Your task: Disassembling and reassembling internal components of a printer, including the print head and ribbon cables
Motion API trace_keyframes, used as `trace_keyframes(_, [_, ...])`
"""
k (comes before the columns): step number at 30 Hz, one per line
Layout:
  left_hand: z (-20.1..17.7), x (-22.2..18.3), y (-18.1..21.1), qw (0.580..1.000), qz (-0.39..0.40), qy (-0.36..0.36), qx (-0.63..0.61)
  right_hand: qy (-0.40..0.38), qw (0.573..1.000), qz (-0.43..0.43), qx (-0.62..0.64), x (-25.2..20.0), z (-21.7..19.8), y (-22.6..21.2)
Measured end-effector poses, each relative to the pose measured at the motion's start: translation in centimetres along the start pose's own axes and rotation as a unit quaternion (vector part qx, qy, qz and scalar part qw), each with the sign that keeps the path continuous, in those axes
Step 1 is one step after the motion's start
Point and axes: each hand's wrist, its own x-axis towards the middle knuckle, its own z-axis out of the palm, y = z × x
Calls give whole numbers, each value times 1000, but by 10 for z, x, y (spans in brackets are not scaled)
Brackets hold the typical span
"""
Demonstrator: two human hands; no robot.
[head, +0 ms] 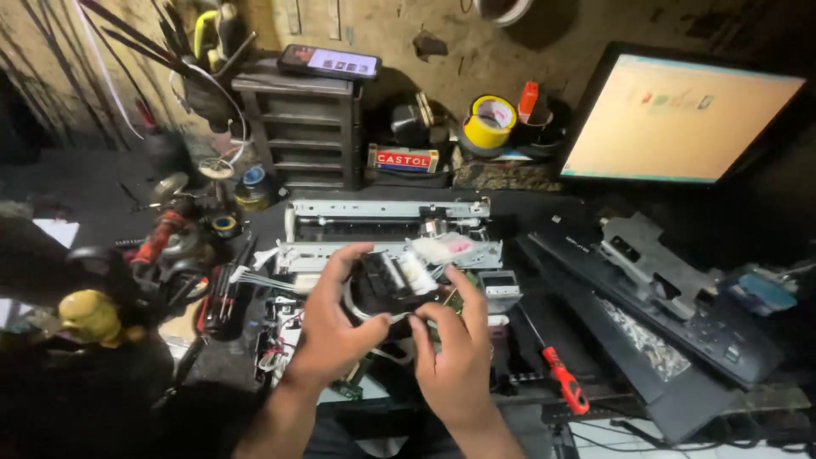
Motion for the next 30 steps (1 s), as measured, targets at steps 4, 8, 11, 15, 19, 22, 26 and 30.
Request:
trace_keyframes(4, [-2, 0, -5, 1000, 14, 20, 4, 45, 998, -32, 16, -6, 1, 2])
trace_keyframes(8, [-5, 0, 0, 1000, -3, 11, -13, 95, 991, -98, 16, -7, 0, 4])
trace_keyframes(11, [-4, -2, -2, 1000, 12, 19, -11, 98, 984, -149, 11, -18, 0, 16])
trace_keyframes(15, [-8, -3, 1, 999, 21, 13, 22, 50, 949, -309, -29, -12, -11, 29])
trace_keyframes(19, [-5, -5, -2, 998, 57, 8, -18, -134, 960, -245, -6, 34, -29, 10])
trace_keyframes(22, [-6, -1, 0, 995, 56, 9, -78, -174, 956, -222, 75, 62, -39, 2])
trace_keyframes(26, [-7, -1, 2, 993, 83, 10, -83, -217, 953, -208, 37, 80, -45, 0])
trace_keyframes(30, [-8, -3, 0, 998, 52, -3, -47, -364, 911, -192, -18, 93, -52, 3])
